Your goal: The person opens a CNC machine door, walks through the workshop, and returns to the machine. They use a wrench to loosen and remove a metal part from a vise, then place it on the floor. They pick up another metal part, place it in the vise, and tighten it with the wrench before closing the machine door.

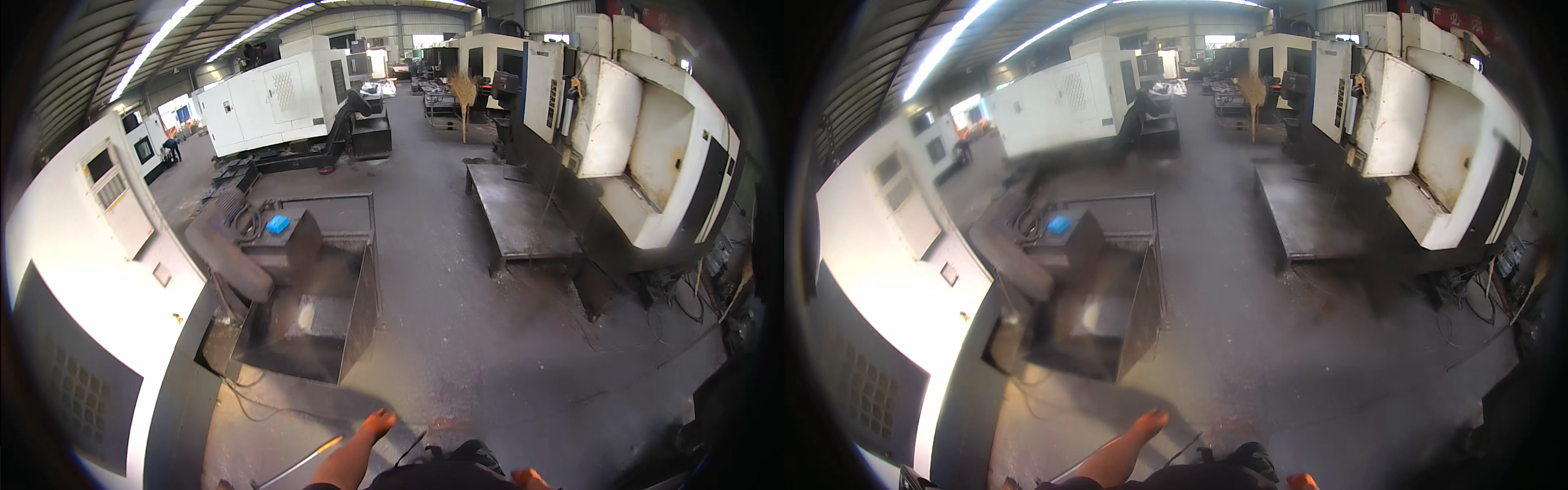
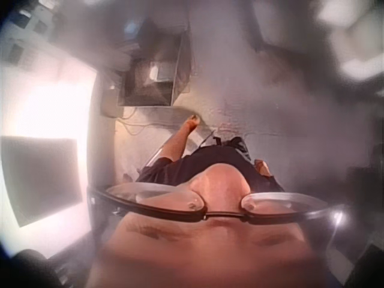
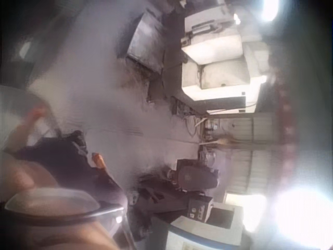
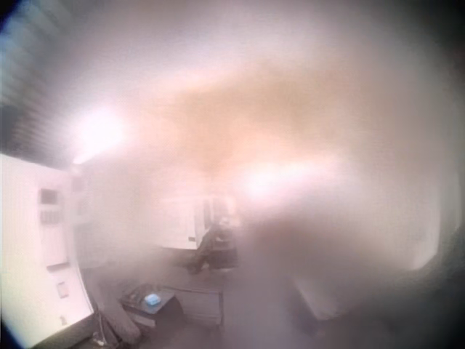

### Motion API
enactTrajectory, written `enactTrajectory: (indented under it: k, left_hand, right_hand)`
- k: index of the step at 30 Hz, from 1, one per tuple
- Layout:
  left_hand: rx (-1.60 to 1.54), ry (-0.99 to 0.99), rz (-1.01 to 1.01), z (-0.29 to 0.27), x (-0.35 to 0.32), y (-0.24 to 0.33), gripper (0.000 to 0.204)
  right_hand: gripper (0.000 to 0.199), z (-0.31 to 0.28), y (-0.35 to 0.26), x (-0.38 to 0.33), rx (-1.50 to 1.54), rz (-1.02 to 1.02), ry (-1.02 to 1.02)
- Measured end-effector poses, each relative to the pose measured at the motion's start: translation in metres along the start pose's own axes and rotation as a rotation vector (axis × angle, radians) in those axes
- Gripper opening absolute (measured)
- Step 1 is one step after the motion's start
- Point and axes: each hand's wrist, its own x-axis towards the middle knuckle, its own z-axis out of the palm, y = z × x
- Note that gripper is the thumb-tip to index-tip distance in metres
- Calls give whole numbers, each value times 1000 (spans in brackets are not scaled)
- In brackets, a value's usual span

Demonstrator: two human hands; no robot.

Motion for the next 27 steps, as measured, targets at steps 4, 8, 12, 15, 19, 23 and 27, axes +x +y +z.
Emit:
enactTrajectory:
  k: [4, 8, 12, 15, 19, 23, 27]
  left_hand:
    - [-1026, 502, -384, -165, 126, -121, 42]
    - [-1205, 525, -435, -277, 243, -188, 51]
    - [-985, 301, -846, -146, 246, -271, 67]
    - [-975, -189, -975, -80, 171, -294, 69]
    - [-1072, -450, -1161, -114, 230, -344, 67]
    - [-1108, -520, -1318, -155, 296, -428, 66]
    - [-1075, -416, -1119, -219, 527, -598, 65]
  right_hand:
    - [33, -118, -113, 80, 212, 211, -467]
    - [31, -205, -81, 225, 187, 265, -454]
    - [29, -300, -61, 432, 61, 132, -452]
    - [28, -374, -74, 668, -104, -72, -321]
    - [20, -513, -59, 938, 219, -129, 373]
    - [15, -627, -179, 1100, 971, 43, 186]
    - [25, -612, -78, 1195, -118, -190, 187]
